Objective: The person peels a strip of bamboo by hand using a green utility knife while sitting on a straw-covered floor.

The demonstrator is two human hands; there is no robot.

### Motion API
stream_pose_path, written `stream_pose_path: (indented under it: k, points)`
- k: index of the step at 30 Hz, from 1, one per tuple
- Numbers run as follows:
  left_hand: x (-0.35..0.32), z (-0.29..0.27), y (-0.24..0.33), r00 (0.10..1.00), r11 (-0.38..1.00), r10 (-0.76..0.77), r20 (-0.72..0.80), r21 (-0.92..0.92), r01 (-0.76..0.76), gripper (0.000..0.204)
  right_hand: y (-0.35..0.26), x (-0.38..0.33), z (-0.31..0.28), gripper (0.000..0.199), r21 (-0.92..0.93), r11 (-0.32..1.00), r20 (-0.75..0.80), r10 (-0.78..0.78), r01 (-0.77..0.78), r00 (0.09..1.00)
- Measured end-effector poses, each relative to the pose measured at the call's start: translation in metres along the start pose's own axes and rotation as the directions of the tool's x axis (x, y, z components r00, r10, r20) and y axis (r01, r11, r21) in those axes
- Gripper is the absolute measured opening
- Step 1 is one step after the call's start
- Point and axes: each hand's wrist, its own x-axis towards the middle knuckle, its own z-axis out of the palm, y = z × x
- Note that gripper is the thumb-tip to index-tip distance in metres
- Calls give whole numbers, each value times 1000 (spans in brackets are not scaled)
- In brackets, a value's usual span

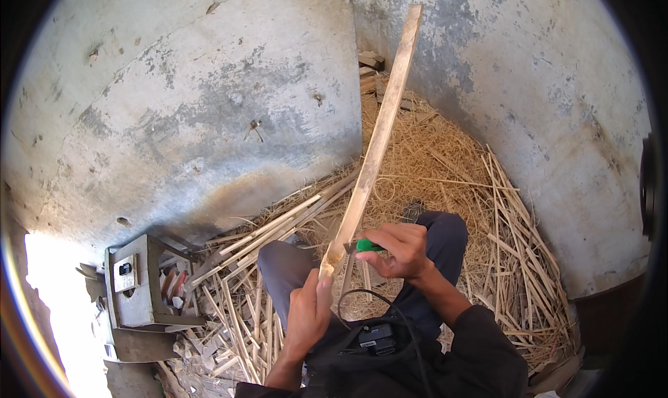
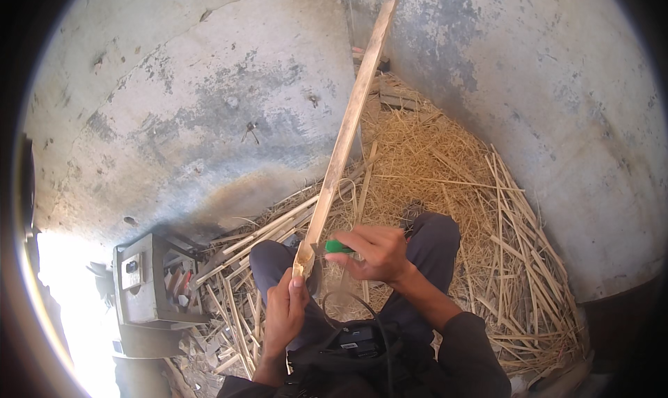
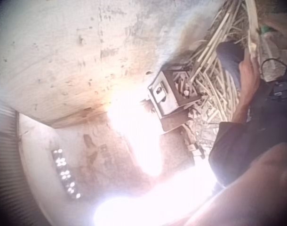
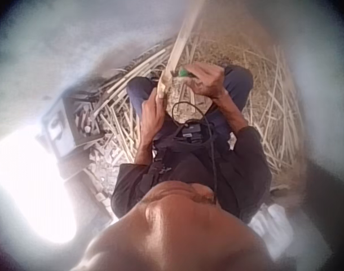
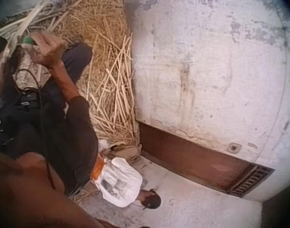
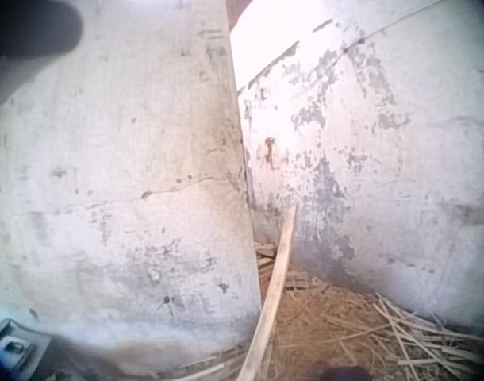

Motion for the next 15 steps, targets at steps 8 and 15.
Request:
stream_pose_path:
  k: [8, 15]
  points:
    - [-2, 0, -5, 999, 999, -33, 20, 7, 33, 29, 5, -2, 1, 30, -29, 999, -20, 11, -12, 1000]
    - [0, -5, -9, 1000, 999, -12, -8, 36, 12, 28, 7, 3, 2, 30, -73, 997, -19, -8, 7, 1000]
